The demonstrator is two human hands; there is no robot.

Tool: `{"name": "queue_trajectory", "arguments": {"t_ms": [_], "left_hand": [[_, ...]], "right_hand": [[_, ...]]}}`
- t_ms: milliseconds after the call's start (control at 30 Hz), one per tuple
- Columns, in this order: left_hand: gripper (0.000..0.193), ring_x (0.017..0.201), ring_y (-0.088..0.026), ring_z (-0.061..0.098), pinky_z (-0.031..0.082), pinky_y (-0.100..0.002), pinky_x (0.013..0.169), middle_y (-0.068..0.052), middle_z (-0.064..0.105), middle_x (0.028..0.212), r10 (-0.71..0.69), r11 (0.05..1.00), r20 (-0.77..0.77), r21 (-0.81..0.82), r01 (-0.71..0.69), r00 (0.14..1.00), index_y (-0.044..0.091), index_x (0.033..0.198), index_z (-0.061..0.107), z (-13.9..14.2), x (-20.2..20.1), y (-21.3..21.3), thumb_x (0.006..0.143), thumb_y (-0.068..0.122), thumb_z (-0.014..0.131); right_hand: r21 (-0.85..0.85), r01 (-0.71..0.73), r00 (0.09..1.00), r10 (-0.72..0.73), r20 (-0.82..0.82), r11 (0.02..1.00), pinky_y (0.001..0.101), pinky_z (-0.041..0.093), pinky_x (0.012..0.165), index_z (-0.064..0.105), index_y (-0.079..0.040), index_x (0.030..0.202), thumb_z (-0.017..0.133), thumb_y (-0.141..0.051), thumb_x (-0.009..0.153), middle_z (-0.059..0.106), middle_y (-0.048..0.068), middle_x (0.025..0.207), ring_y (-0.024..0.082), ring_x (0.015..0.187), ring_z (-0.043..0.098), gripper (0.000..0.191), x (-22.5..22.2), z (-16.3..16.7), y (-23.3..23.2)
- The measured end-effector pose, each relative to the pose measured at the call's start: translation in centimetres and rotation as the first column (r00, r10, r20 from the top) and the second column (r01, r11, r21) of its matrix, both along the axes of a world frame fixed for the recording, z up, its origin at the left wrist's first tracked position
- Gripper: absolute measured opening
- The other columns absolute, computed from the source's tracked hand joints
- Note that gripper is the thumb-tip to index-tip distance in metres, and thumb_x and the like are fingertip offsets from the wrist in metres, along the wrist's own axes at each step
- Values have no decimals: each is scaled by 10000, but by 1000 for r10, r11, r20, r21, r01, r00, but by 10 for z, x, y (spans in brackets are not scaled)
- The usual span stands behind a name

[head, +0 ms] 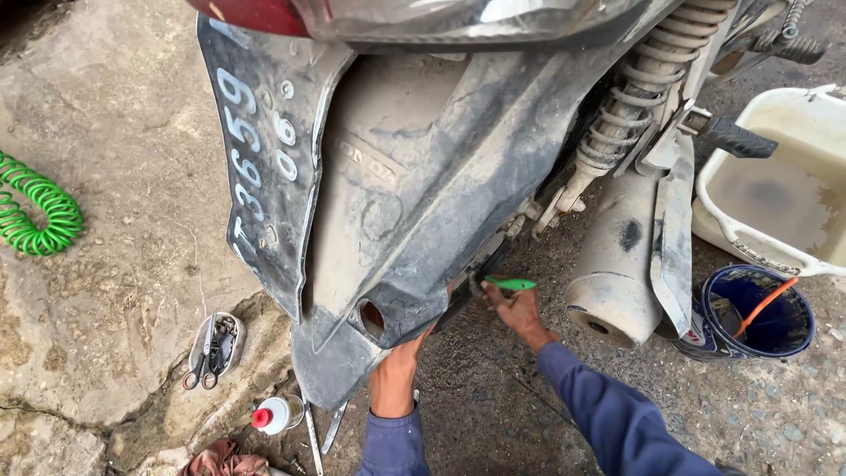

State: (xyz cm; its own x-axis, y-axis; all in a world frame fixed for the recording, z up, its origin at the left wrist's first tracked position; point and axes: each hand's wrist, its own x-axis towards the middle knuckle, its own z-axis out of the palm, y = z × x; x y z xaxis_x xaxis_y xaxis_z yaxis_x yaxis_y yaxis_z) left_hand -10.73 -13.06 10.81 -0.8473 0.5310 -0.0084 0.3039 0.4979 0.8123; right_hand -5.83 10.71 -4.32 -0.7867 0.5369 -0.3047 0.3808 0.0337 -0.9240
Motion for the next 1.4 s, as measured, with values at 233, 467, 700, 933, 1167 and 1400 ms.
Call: {"name": "queue_trajectory", "arguments": {"t_ms": [233,467,700,933,1167,1400], "left_hand": [[797,1302,-318,616,470,-435,1160,-147,624,1392,234,964,4,129,-232,972,61,1457,497,-75,2,14,842,406,867],[1105,1270,-297,661,518,-412,1111,-111,664,1370,305,816,142,471,-335,942,88,1593,172,-89,4,12,795,335,896],[691,1362,-365,484,281,-528,1122,-155,604,1453,-52,998,-50,28,54,997,18,1409,589,22,-19,23,883,425,778],[819,1253,-325,614,430,-453,1066,-174,677,1330,256,958,-289,-48,-281,922,-19,1274,657,4,8,23,713,549,838],[729,1075,-295,750,561,-376,958,-173,786,1160,504,812,199,224,-540,841,-33,1133,752,-46,24,29,686,535,851],[898,1479,-280,341,199,-446,1225,-79,441,1537,146,981,297,80,-177,944,104,1601,317,-12,4,10,904,608,575]], "right_hand": [[-310,-193,926,69,-372,931,327,625,555,655,0,1240,720,-146,907,761,112,1054,189,811,769,370,9,1,-15],[-404,-132,948,-4,-320,905,318,640,594,698,23,1224,729,-137,920,783,126,1019,215,827,776,345,20,-10,-35],[-305,-78,966,-4,-259,949,324,637,572,708,-7,1206,732,-194,917,775,133,1028,184,795,763,346,-3,-23,-5],[-304,-195,950,102,-294,933,337,655,570,738,-4,1119,712,-184,919,799,136,996,214,760,792,270,12,7,-8],[-485,-71,923,-127,-362,872,337,661,567,729,17,1108,749,-148,892,781,168,958,225,730,775,273,18,-17,-49],[-61,20,981,-31,-194,998,319,624,598,760,11,1104,758,-239,943,793,129,900,201,728,756,297,-13,-9,12]]}}
